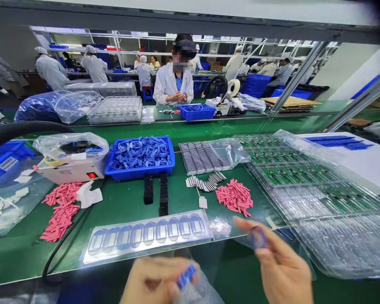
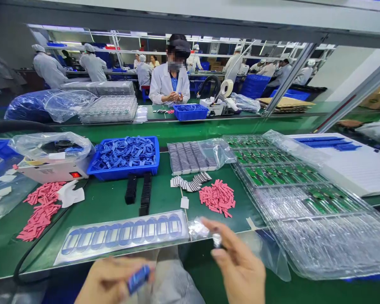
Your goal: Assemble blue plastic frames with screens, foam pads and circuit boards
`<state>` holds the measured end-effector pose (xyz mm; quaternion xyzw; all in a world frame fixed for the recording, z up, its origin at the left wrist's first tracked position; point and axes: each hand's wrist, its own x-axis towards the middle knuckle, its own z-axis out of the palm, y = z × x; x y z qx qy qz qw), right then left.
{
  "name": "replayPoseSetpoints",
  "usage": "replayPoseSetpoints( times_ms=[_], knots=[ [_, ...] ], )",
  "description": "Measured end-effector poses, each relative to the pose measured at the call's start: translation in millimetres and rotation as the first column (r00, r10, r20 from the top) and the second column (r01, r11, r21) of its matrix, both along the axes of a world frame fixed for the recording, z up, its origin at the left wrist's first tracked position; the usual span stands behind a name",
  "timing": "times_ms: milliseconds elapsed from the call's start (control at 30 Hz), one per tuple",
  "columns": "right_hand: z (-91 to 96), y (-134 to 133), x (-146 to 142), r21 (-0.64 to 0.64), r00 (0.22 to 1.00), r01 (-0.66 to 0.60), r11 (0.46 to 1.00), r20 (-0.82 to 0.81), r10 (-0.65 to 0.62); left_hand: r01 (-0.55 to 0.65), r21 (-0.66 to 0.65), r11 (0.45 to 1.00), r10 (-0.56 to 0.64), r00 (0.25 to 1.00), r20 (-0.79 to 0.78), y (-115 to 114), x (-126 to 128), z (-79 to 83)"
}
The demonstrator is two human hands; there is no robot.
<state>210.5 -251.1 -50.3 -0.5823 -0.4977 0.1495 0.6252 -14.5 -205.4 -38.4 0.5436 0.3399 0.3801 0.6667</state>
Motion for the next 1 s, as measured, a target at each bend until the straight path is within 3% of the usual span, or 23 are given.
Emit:
replayPoseSetpoints(
  times_ms=[100,200,267,367,500,633,767,867,967,1000],
  knots=[
    [-4.0,-9.0,7.1,0.038,0.966,0.099,0.994,-0.243,-0.087,-0.127,-0.041,0.991,0.124,0.990,-0.063,48.3,20.4,22.1],
    [-13.9,-17.4,5.6,0.015,0.964,-0.027,1.000,-0.263,0.030,-0.266,-0.005,0.964,0.265,0.956,0.122,114.1,56.1,43.9],
    [-22.7,-23.1,3.6,0.002,0.954,-0.101,0.995,-0.282,0.098,-0.318,0.006,0.948,0.314,0.938,0.150,157.0,82.3,49.2],
    [-33.4,-31.2,4.1,-0.003,0.940,-0.143,0.990,-0.314,0.135,-0.360,-0.013,0.933,0.359,0.927,0.111,203.8,113.0,40.5],
    [-36.1,-39.6,9.8,0.010,0.942,-0.151,0.988,-0.300,0.147,-0.331,-0.030,0.943,0.333,0.941,0.064,224.3,129.3,20.3],
    [-35.0,-43.6,10.3,-0.012,0.937,-0.159,0.987,-0.317,0.147,-0.275,-0.027,0.961,0.276,0.958,0.081,206.9,126.1,21.3],
    [-42.7,-41.8,-1.6,-0.016,0.870,-0.244,0.970,-0.446,0.212,-0.152,-0.026,0.988,0.154,0.977,0.150,151.5,96.0,43.7],
    [-50.7,-36.1,-21.9,-0.006,0.712,-0.381,0.925,-0.640,0.289,-0.055,-0.054,0.997,0.064,0.981,0.183,93.9,45.7,48.2],
    [-55.2,-27.3,-55.6,-0.023,0.460,-0.546,0.837,-0.844,0.277,0.270,-0.096,0.958,-0.238,0.937,0.257,37.1,-20.7,23.3],
    [-56.5,-23.9,-70.7,-0.010,0.354,-0.603,0.798,-0.900,0.256,0.326,-0.127,0.937,-0.271,0.906,0.324,19.2,-43.7,10.0]
  ],
)
